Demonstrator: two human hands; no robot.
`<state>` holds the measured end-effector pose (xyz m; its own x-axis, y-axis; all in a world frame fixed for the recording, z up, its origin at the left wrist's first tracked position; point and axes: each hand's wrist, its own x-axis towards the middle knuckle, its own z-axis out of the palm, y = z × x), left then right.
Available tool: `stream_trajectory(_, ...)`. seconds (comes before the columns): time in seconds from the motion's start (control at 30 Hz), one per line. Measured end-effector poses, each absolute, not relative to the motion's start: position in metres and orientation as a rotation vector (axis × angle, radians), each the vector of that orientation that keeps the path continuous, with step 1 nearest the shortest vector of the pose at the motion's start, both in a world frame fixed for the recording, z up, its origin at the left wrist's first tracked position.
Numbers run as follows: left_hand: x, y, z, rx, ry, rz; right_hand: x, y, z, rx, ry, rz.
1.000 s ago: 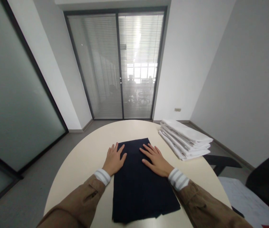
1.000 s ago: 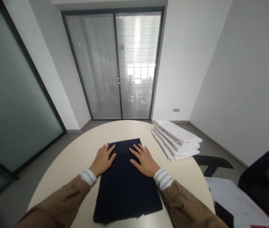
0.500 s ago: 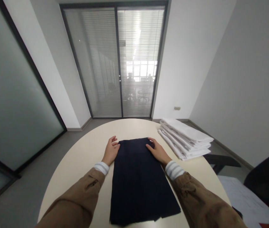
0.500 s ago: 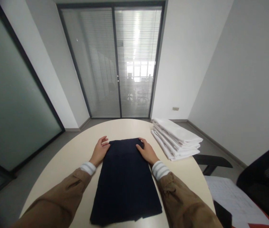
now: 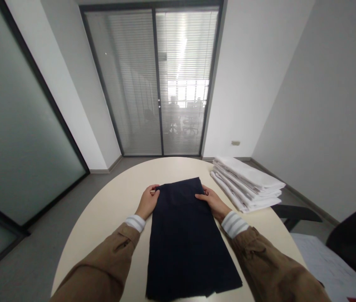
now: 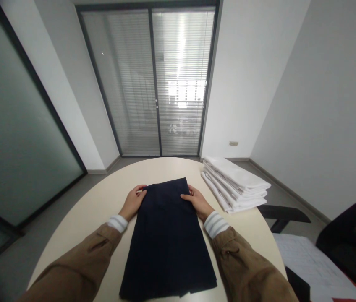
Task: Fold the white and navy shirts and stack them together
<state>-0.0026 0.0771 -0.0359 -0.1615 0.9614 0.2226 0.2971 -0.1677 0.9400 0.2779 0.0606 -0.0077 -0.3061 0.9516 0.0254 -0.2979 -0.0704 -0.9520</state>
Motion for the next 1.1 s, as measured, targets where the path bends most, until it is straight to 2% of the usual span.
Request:
stream_trajectory(0.17,-0.002,0.075,-0.031,1.394,1.380,1.409,0.278,0.053,0.005,-0.795,-1.290,1.538)
stream_trajectory(0.37,0.002,0.072,-0.025,1.214,1.036,1.457,0.280,0.050,0.012,-0.776,-1.273,1.476)
stream_trajectory(0.67,0.013,0.055,0.003,1.049,0.951,1.601,0.277,0.054,-0.004,-0.884,-1.250,1.588)
stream_trajectory(0.77,0.010,0.056,-0.003,1.065,0.931,1.532,0.278,0.054,-0.010,-0.908,-1.228,1.590)
stream_trajectory(0.97,0.004,0.056,-0.021,1.188,0.863,1.167,0.281,0.059,-0.011,-0.928,-1.092,1.430)
stream_trajectory(1.1,0.005,0.053,-0.021,1.273,0.862,1.138,0.294,0.062,-0.012,-0.915,-1.203,1.446)
